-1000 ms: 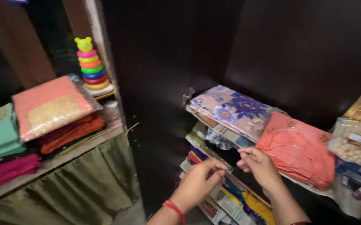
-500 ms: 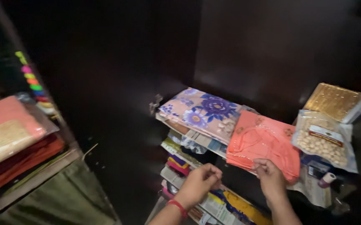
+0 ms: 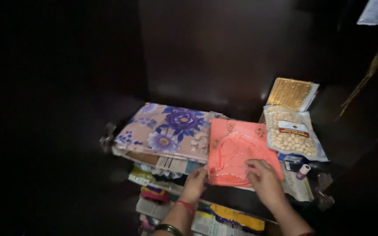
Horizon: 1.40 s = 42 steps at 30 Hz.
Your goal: The person lifts folded clothes, a folder, and packaged items off a dark wardrobe shelf and sets them on a nearby counter. They spread sheets of newspaper flat over the empty shelf, then place the folded clothes and packaged items back on top of the newspaper.
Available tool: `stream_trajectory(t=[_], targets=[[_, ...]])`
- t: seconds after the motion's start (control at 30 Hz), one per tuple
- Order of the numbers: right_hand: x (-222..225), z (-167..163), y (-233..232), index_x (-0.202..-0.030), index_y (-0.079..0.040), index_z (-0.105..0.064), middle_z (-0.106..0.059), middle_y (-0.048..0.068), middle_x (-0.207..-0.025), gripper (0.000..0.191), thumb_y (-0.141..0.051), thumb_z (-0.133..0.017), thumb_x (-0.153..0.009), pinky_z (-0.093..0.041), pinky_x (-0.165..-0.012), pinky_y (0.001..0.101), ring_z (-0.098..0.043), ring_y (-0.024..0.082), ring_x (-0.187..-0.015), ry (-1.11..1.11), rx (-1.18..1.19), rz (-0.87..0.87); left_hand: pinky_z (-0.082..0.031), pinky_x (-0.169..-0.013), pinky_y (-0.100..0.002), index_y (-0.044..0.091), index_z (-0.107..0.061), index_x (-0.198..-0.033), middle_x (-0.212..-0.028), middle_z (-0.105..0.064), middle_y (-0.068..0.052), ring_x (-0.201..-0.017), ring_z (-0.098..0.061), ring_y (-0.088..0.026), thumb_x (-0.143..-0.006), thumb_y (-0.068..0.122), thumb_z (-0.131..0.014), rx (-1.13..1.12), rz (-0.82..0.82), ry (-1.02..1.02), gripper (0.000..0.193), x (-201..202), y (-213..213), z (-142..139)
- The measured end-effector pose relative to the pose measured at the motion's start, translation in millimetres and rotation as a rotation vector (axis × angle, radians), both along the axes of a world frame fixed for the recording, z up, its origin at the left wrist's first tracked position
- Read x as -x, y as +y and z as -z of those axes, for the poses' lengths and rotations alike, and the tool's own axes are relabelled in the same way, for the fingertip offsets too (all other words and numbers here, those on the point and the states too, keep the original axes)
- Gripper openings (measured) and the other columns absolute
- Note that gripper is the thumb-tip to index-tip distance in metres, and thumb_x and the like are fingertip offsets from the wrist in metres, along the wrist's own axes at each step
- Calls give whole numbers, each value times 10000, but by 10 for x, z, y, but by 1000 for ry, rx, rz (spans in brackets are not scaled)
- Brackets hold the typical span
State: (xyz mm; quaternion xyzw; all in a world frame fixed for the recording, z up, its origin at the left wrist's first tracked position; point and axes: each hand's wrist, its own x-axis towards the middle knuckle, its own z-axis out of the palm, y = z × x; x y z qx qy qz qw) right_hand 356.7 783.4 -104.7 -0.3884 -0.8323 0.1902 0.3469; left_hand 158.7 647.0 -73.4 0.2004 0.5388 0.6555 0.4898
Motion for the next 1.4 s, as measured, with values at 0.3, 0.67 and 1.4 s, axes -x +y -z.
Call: stream_trajectory(t=[0.3, 0.67, 1.4], targets=[[543, -276, -114, -1514, -160, -438, -483, 150, -1508, 847, -401, -798, -786, -328, -1100, 539, -399, 352, -1381, -310, -122, -157, -422, -1044, -368, 183, -612, -1375, -1252, -683, 12, -1133, -625, -156, -976, 594, -441, 28, 97, -111, 599, 64, 280, 118], [604, -69, 275, -1378, -91, -605, -729, 160, -1203, 625, -447, -680, -870, -559, -937, 351, -728, 280, -1109, -215, 220, -68, -355, -1139, -388, 121, -534, -1499, -1515, -575, -23, -1403, -492, -203, -955, 675, -375, -85, 198, -108, 793, -95, 434, 182], [461, -212, 348, -1429, -41, -576, -757, 112, -1225, 568, -397, -621, -989, -545, -914, 332, -687, 175, -1084, 163, 383, -71, -562, -858, -371, 118, -609, -1296, -1167, -648, -20, -1024, -679, -199, -916, 525, -625, -39, 45, -129, 557, -118, 412, 150]])
